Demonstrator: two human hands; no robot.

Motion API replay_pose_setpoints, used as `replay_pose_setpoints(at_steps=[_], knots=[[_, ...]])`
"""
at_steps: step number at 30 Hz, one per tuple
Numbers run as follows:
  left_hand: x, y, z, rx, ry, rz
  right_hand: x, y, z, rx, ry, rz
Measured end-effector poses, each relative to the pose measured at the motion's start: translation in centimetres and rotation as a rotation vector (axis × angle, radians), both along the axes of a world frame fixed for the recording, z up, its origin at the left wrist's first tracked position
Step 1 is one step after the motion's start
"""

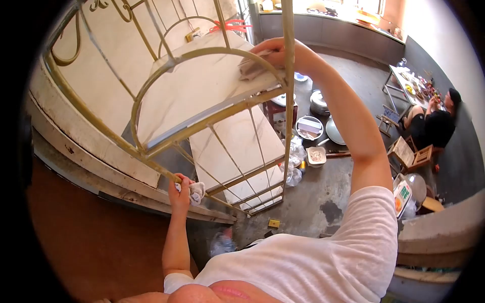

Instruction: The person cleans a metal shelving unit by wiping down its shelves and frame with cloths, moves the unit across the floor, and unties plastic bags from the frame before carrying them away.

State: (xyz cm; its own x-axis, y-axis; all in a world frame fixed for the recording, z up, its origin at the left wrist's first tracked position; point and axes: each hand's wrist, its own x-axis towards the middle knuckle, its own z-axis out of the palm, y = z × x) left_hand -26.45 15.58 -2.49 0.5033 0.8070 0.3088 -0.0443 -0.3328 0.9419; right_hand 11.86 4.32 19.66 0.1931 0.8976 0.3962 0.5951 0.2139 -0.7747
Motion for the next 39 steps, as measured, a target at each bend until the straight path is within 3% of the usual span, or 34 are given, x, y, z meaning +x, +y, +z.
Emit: replay_pose_setpoints(at_steps=[2, 6, 9, 11, 15, 20, 22, 23, 29, 31, 32, 35, 36, 37, 39], knots=[[-0.3, -0.4, 0.1, -0.054, -0.011, 0.010, 0.0, 2.4, 0.7, -0.054, -0.367, -0.128], [-0.4, -0.7, 0.8, -0.007, 0.007, 0.010, 6.1, 10.9, -1.9, 0.091, -0.436, -0.052], [-0.2, -0.8, 0.7, 0.013, -0.003, 0.043, 7.4, 13.6, -2.5, 0.298, -0.507, -0.146], [-0.6, -1.0, 0.5, 0.006, 0.004, 0.042, 5.8, 11.3, -2.0, 0.017, -0.279, -0.180], [-0.8, -0.6, 0.2, -0.008, -0.006, -0.003, 4.3, 6.2, -3.3, 0.133, -0.135, -0.037], [-0.7, -0.3, 0.1, 0.043, -0.028, -0.035, -0.3, -1.4, -5.1, 0.313, 0.085, -0.045], [-0.6, -0.4, 0.2, 0.036, -0.033, -0.023, -1.1, -3.4, -5.7, 0.483, 0.465, -0.101], [-0.5, -0.3, 0.2, 0.037, -0.032, -0.033, -1.2, -3.8, -5.3, 0.615, 0.521, -0.118], [-0.5, -0.2, 0.2, 0.030, -0.082, -0.073, -4.6, -3.9, 4.2, 0.840, 0.344, -0.179], [-0.6, -0.1, 0.1, 0.012, -0.035, -0.051, -5.5, -4.7, 5.3, 0.440, -0.151, -0.663], [-0.6, 0.0, 0.1, 0.024, -0.038, -0.051, -5.8, -4.0, 4.1, 0.563, -0.130, -0.752], [-0.7, -0.2, 0.4, -0.011, -0.006, -0.040, -4.9, -3.7, -2.6, 0.842, -0.512, -0.523], [-0.6, -0.2, 0.2, 0.000, -0.011, -0.021, -5.5, -4.3, -4.6, 0.699, -0.270, -0.447], [-0.4, -0.3, 0.2, 0.001, -0.040, -0.018, -6.0, -4.6, -4.4, 0.650, -0.203, -0.421], [-0.4, -0.2, 0.5, 0.116, 0.017, -0.008, -5.8, -4.5, -2.3, 0.677, -0.370, -0.467]])
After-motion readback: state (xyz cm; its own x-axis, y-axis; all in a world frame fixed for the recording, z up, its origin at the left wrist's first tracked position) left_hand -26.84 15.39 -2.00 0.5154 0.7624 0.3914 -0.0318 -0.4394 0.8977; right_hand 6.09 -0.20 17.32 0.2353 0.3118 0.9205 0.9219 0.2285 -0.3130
